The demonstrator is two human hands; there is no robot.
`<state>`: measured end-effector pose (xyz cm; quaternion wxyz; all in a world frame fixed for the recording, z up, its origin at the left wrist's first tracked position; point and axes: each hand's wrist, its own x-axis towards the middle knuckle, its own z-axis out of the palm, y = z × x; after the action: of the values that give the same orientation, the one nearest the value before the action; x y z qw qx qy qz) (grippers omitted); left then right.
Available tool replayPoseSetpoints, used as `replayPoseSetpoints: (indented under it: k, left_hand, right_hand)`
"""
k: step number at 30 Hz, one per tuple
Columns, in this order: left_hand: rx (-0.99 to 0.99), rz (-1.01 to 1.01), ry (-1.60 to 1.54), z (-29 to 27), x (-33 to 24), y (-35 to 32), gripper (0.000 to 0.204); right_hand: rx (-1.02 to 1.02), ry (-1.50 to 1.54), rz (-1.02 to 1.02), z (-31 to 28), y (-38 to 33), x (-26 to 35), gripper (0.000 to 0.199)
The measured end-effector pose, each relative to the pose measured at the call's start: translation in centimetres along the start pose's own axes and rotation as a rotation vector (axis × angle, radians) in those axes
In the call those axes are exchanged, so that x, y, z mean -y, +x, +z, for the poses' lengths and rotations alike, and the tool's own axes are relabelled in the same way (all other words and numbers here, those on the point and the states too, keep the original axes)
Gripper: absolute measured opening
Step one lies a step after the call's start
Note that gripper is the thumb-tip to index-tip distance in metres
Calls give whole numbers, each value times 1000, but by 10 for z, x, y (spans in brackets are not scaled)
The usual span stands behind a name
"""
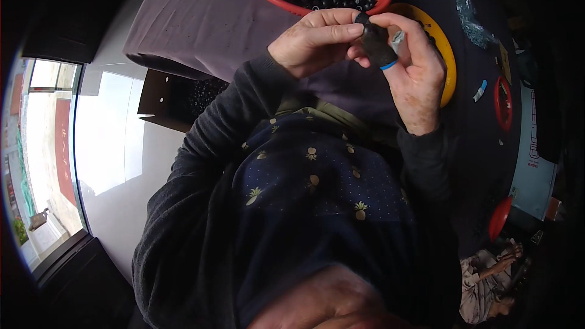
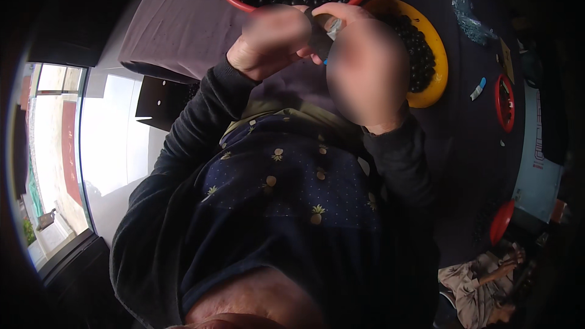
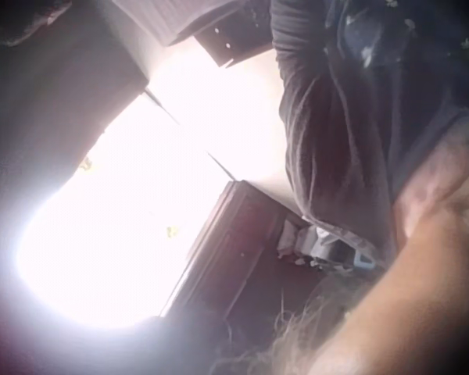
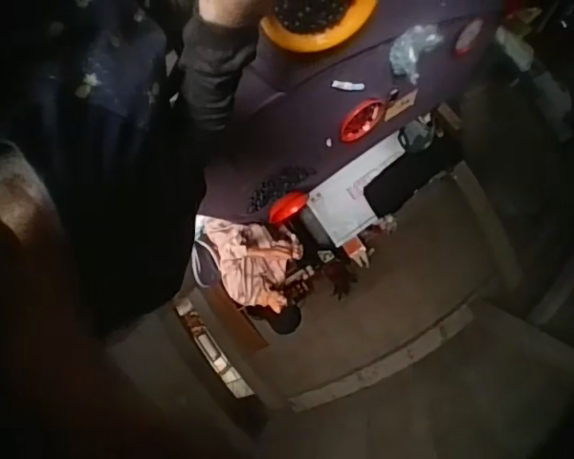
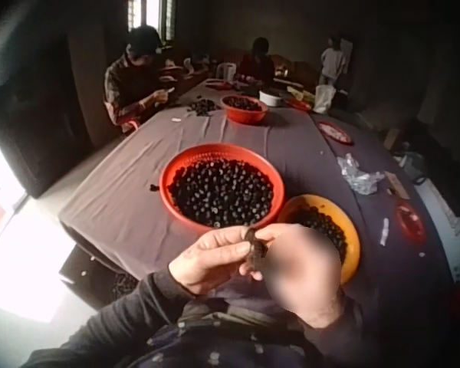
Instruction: The person assembles small black plastic components by hand at a workstation.
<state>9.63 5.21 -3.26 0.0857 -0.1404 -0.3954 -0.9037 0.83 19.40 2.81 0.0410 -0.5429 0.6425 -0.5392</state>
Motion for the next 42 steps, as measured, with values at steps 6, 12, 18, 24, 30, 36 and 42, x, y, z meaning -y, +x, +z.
replayPoseSetpoints:
  k: [6, 12, 18, 24, 30, 36, 42]
  left_hand:
    - [-51, 85, -55, 1, -5, -4, 18]
    - [-30, 86, 82, 4, -15, -13, 36]
    - [52, 130, 77, -1, -18, -12, 35]
    - [39, 156, 74, 2, -17, -10, 33]
    - [63, 140, 18, 3, -16, -9, 32]
    - [91, 121, -3, 1, -13, -11, 29]
    - [85, 64, 11, -2, -15, -11, 30]
  right_hand:
    - [55, -564, -189, -10, 9, 16, 27]
    - [125, -732, -267, -1, 14, 26, 34]
    - [116, -810, -261, 2, 19, 33, 36]
    - [93, -810, -289, 2, 20, 34, 37]
    - [100, -840, -311, 2, 19, 32, 33]
    - [113, -823, -347, 3, 18, 28, 30]
    - [147, -875, -388, 4, 15, 26, 32]
